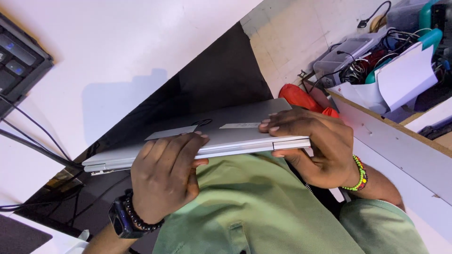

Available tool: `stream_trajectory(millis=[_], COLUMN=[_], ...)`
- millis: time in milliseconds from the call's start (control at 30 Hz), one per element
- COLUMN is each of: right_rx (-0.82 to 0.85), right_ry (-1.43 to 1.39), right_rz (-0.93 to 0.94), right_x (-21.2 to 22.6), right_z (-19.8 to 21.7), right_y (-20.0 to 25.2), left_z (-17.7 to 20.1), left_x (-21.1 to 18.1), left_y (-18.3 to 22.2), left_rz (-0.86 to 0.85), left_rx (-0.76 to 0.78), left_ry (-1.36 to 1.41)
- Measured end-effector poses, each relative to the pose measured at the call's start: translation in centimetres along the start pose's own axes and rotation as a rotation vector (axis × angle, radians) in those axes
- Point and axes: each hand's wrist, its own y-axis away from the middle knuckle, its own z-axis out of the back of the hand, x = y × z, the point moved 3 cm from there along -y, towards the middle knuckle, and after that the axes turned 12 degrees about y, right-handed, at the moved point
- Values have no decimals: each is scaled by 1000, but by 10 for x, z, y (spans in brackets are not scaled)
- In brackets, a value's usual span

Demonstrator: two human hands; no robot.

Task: Removing and reattaching the back cover of a laptop and securing it with screws

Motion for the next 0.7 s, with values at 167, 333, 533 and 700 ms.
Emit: stream_trajectory(millis=[167,333,533,700], right_rx=[-29,-127,-7,57], right_ry=[-10,19,-148,-105], right_rz=[-52,-75,-147,-68], right_x=[1,4,-13,-9], right_z=[-6,-10,-7,-3], right_y=[2,3,7,-4], left_z=[-3,-6,-2,3], left_x=[1,-1,4,5], left_y=[0,1,-4,-4], left_rz=[-3,-21,59,39], left_rx=[-13,-90,16,5], left_ry=[4,-32,34,50])
